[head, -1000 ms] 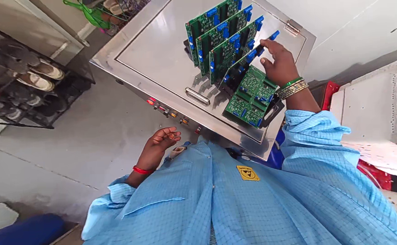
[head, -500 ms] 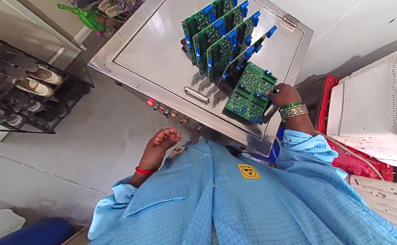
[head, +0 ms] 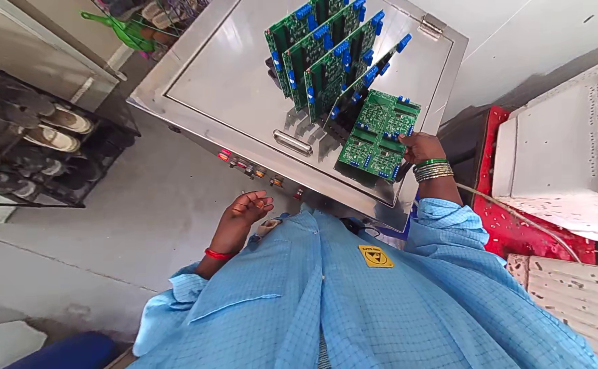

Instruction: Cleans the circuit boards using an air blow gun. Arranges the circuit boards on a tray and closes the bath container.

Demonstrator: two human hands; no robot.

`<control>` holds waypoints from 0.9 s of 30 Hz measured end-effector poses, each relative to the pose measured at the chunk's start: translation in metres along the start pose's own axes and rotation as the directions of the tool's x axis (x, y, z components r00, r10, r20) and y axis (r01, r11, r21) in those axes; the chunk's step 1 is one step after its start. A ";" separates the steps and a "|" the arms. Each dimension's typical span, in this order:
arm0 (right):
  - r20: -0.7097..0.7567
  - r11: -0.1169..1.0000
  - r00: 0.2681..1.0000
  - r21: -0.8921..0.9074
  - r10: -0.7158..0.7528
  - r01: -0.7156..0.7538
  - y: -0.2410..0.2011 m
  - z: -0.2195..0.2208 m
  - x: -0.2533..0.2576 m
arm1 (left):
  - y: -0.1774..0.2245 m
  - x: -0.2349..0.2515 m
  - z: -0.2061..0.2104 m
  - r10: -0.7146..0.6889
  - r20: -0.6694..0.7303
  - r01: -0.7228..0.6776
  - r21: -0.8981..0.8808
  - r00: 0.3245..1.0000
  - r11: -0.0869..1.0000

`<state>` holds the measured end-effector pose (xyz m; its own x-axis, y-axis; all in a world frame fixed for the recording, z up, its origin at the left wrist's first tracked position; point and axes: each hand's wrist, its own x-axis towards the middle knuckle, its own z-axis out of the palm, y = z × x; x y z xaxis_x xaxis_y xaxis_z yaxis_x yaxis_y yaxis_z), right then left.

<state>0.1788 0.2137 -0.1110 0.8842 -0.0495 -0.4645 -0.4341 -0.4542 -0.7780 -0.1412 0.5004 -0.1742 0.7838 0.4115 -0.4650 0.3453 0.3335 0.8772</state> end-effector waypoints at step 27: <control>0.437 -0.040 0.165 -0.424 -0.884 0.905 -0.071 -0.036 -0.022 | -0.008 -0.006 -0.001 0.019 -0.069 -0.021 -0.019 0.997 1.000</control>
<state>0.1968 0.2145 -0.0305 0.4545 0.7819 0.4267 0.8907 -0.4032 -0.2098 -0.1492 0.4957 -0.1787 0.7530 0.4752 -0.4552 0.3190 0.3414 0.8841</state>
